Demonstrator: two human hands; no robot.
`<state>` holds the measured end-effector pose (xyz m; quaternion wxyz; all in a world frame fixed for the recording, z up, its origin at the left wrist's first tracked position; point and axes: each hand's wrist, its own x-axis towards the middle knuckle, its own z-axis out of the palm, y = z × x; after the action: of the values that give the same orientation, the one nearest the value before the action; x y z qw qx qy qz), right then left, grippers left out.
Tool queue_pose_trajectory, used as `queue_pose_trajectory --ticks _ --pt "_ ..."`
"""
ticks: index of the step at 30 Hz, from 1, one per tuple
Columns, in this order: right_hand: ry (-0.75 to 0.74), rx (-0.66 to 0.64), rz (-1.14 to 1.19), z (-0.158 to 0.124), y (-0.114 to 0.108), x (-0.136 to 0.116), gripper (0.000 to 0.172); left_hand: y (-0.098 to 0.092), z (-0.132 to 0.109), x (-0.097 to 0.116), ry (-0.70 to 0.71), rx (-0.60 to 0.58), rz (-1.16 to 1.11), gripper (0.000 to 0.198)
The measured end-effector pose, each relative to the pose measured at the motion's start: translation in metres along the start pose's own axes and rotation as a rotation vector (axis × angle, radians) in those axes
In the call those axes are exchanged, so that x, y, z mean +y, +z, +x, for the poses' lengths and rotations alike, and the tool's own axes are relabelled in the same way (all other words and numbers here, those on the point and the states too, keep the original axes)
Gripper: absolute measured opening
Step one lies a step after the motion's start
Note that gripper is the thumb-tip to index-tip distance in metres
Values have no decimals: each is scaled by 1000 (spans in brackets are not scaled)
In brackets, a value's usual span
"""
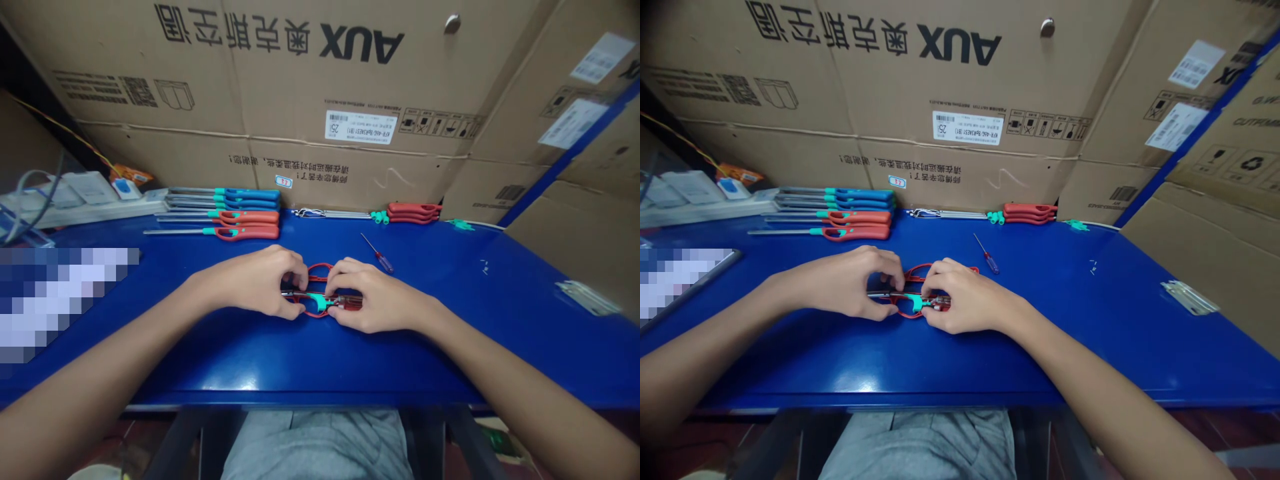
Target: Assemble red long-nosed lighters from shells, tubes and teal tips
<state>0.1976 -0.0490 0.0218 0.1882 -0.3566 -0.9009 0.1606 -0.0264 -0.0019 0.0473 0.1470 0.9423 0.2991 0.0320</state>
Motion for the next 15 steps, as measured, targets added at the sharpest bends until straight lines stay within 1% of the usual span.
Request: queue_pose_trajectory --ticks 7,10,12,15 --pt "2 -10 -8 2 1 0 14 0 -1 0 -9 -32 32 21" --pt "8 -18 -5 1 1 0 14 -3 -2 0 -17 -58 34 20" --pt "12 -27 -6 1 1 1 14 -7 -3 0 -38 -79 28 24" --pt "17 -43 -14 1 1 1 14 -14 -6 -2 -112 -115 7 27"
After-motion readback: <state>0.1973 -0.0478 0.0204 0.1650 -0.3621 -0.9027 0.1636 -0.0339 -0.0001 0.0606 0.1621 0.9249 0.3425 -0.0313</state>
